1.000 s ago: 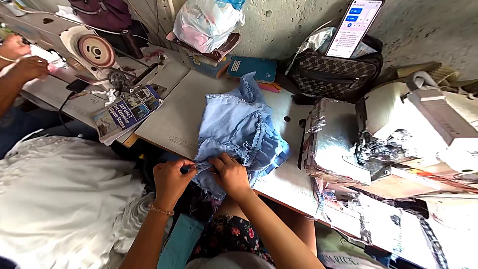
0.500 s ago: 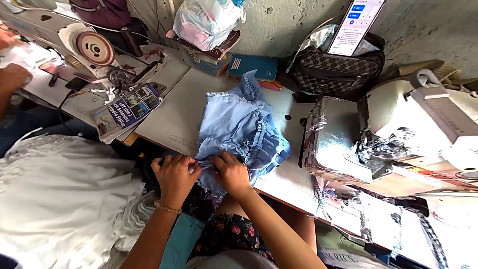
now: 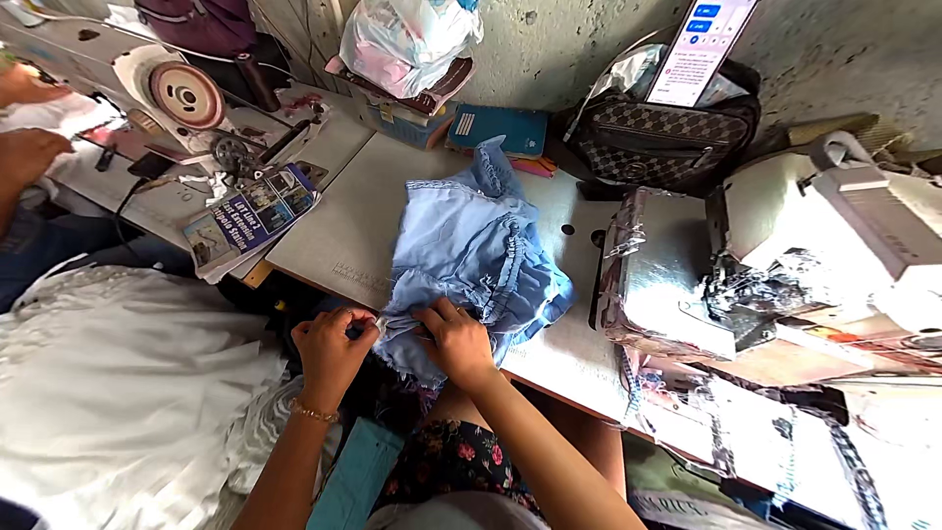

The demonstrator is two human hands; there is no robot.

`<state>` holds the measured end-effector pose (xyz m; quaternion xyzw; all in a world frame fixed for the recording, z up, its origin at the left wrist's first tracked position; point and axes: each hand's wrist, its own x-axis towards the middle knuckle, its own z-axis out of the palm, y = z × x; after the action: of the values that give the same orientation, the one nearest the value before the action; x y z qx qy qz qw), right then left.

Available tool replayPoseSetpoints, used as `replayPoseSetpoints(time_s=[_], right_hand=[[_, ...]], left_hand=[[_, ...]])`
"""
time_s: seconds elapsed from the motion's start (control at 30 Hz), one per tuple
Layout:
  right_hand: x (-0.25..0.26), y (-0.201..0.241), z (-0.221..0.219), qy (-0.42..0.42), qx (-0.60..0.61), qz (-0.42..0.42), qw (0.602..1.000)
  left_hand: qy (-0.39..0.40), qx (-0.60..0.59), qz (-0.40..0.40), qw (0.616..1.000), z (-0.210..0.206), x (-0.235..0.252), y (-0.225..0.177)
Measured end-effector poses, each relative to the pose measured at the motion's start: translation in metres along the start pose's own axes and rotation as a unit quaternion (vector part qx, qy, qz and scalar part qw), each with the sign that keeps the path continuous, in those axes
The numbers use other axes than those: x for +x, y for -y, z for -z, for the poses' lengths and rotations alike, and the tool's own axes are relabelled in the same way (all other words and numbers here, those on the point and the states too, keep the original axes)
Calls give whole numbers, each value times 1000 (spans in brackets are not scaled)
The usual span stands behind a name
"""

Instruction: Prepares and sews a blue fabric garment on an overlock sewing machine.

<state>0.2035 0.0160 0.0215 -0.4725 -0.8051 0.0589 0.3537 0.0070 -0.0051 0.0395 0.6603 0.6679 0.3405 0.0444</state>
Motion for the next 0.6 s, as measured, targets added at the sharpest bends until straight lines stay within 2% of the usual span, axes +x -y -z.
replayPoseSetpoints(time_s=[0.1, 0.27, 0.6], right_hand=[[0, 0, 0, 2, 1, -2, 1000], [0, 0, 1, 7, 5, -4, 1000], [0, 0, 1, 12, 5, -4, 1000]], left_hand=[[-25, 9, -21, 999, 1, -3, -2], [-89, 97, -84, 988, -3, -6, -18], [-49, 143, -48, 987, -10, -5, -25]])
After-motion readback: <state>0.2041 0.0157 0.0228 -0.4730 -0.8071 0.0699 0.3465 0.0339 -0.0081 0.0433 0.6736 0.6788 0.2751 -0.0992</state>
